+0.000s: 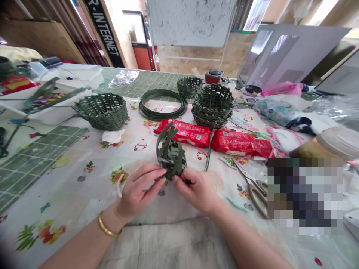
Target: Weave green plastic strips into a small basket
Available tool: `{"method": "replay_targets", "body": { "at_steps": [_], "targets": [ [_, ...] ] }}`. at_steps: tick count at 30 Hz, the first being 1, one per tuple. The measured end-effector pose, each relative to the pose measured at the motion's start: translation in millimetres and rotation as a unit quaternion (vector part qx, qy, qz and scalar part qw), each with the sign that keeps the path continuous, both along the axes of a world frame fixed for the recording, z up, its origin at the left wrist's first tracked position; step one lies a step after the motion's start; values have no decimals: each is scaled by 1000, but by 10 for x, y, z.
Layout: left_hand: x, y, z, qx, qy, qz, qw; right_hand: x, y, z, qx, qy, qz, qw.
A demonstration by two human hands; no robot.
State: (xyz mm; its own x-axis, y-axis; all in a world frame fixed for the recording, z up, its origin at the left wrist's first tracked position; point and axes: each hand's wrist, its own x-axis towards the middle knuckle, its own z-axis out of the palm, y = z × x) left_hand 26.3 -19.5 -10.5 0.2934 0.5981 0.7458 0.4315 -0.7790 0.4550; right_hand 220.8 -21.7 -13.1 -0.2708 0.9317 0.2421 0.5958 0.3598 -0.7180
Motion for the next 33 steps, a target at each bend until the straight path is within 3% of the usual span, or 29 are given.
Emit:
{"method": "replay_targets", "body": {
  "at_steps": [5, 11, 18, 24, 29, 33],
  "targets": [
    [79, -64, -43, 23, 74, -13, 997, -37, -23, 11, 28, -35, 28, 999],
    [96, -21, -99, 16, 196, 34, 980, -46, -23, 86, 19, -49, 83, 995],
    [-2, 69, -77, 10, 183, 7, 983, -26, -14, 153, -38, -79, 86, 992],
    [8, 66, -68, 35, 144, 27, 989, 67, -26, 326, -107, -77, 127, 983],
    [46, 31, -40, 31, 132, 55, 989, 27, -78, 374, -20, -146, 72, 986],
    [75, -2, -3, 77, 170, 106, 977, -36, -151, 464, 78, -249, 37, 965]
  ]
}}
